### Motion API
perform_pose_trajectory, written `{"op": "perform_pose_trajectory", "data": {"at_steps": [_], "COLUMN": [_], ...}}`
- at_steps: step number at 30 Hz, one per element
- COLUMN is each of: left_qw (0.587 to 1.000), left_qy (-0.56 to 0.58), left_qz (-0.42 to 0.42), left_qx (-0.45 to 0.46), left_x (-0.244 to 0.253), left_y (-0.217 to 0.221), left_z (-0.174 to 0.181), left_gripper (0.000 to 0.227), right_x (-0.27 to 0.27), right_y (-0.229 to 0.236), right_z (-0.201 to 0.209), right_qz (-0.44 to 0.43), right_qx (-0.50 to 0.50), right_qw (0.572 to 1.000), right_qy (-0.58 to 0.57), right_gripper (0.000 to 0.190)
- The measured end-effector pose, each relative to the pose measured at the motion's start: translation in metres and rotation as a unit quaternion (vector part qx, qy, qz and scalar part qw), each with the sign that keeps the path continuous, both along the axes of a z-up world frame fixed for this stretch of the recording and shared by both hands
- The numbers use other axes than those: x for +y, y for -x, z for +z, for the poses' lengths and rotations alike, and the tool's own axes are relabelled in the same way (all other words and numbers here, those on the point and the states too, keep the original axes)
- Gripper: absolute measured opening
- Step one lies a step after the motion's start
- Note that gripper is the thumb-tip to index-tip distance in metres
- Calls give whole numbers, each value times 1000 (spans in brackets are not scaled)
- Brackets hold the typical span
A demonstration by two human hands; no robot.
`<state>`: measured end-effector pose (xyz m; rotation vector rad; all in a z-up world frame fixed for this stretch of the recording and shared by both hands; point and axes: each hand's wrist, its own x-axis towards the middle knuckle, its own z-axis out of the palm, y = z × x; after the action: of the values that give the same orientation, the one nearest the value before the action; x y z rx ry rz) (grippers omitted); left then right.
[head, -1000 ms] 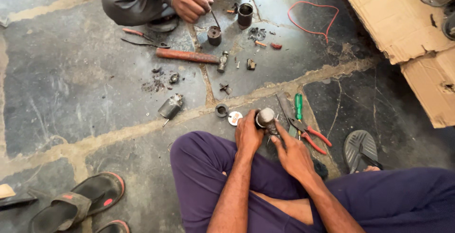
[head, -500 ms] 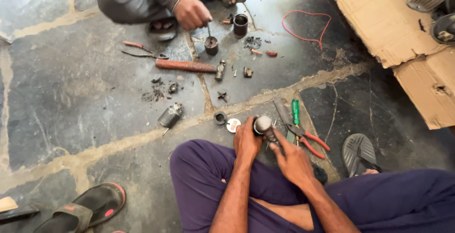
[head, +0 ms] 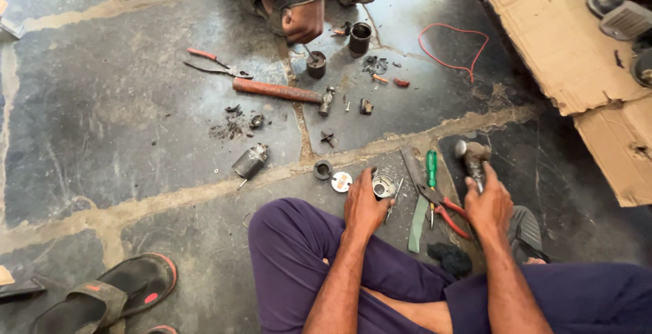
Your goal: The person sits on the floor and uses a hammer and a metal rod to strike and shape small cylindrical metal parts. They repeatedly pick up the parts, position them, and hammer them while another person works nearby.
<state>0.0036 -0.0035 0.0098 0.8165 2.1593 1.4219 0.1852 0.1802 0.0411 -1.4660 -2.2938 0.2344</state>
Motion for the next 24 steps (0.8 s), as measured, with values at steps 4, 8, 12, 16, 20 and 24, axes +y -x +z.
{"op": "perform_pose_trajectory", "data": {"at_steps": [4, 8, 12, 16, 20, 24], "left_qw": [991, 970, 955, 972, 981, 969], "left_qy": [-84, -154, -212, -172, -153, -99], "left_qz": [68, 169, 210, 154, 92, 158], "left_qx": [-82, -78, 1, 39, 81, 165], "left_x": [0, 21, 45, 62, 91, 109], "left_y": [16, 84, 175, 201, 197, 239], "left_z": [9, 3, -6, -13, -26, -42], "left_gripper": [76, 53, 53, 59, 63, 70], "right_x": [5, 3, -12, -35, -50, -59], "right_y": [-12, -9, 19, 36, 46, 58], "right_z": [-27, -48, -69, -73, -59, -48], "right_qz": [-31, -4, 108, 121, 125, 132], "right_qx": [-42, -86, -92, -99, -117, -133], "right_qw": [999, 994, 983, 984, 978, 973], "right_qy": [3, -66, -112, -86, -121, -138], "right_gripper": [56, 55, 72, 82, 86, 83]}}
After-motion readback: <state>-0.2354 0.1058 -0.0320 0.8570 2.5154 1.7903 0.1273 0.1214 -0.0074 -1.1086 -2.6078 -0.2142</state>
